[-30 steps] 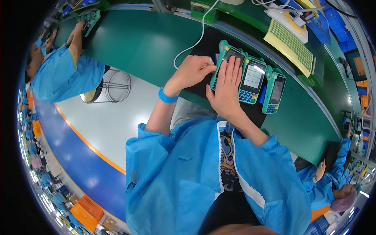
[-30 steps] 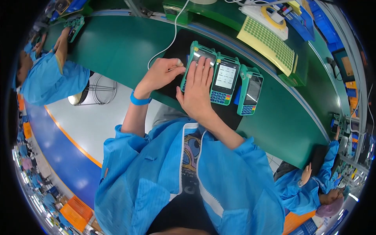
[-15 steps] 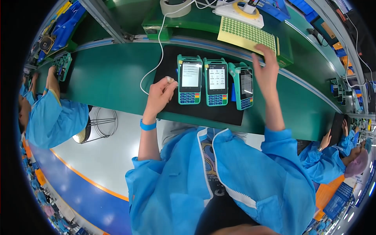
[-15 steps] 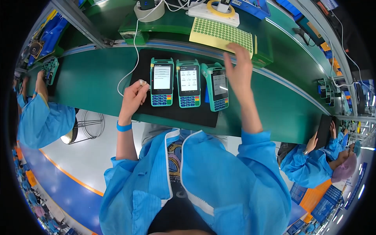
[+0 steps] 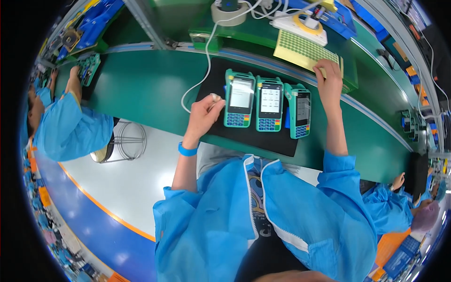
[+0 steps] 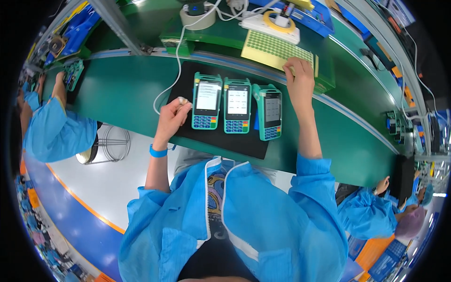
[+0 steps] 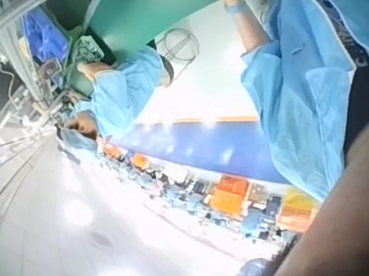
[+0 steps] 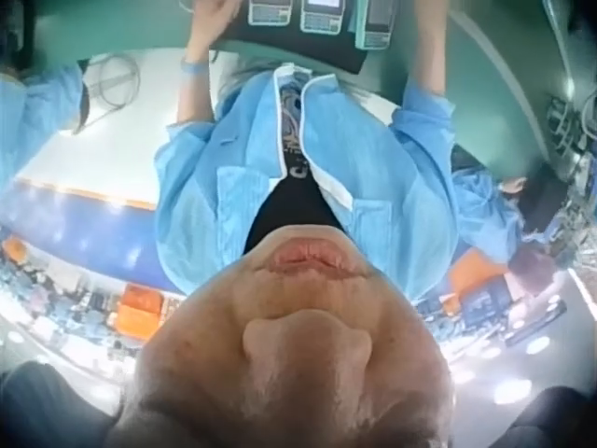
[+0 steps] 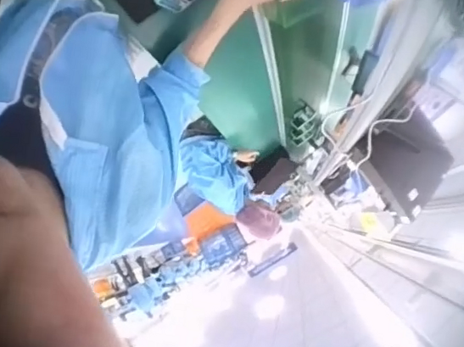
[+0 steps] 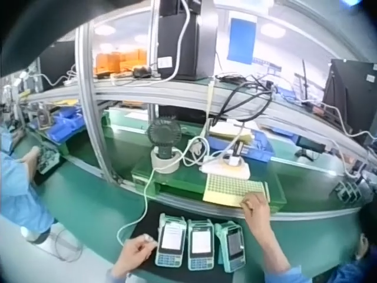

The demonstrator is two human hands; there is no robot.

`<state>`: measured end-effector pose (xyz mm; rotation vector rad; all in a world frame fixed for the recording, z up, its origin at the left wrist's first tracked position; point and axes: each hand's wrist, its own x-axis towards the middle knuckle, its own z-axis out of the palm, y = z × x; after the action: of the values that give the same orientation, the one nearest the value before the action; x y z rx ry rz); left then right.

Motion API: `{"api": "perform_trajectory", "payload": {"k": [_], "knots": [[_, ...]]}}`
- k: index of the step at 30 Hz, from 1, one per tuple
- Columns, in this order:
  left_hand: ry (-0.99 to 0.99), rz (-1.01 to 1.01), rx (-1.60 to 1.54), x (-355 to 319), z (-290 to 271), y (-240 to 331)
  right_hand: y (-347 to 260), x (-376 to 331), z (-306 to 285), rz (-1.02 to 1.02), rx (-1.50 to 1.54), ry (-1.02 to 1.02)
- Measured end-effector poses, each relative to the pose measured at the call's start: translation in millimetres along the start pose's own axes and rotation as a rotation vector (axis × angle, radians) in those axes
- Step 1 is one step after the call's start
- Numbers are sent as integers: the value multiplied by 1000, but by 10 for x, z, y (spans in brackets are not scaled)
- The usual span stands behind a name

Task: The person tests handheld terminal devices on an assembly line by connecting a cable, tapping their screens, applying sticker labels onto them, and sliding the devices down the table.

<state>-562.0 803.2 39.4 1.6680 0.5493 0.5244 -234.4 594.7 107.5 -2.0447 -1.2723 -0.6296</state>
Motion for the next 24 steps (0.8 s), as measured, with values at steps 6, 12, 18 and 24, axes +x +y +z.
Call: {"api": "perform_trajectory", "payload": {"k": [6, 12, 18, 24], "knots": [[142, 284, 364, -57, 286, 348, -701, -20, 371, 122, 596, -333], [181, 348, 589, -36, 406, 451, -1296, 232, 641, -36, 706, -595], [174, 386, 658, -5, 481, 499, -1506, 293, 753, -92, 379, -558], [172, 384, 620, -20, 467, 474, -1600, 310, 681, -69, 295, -513]]}}
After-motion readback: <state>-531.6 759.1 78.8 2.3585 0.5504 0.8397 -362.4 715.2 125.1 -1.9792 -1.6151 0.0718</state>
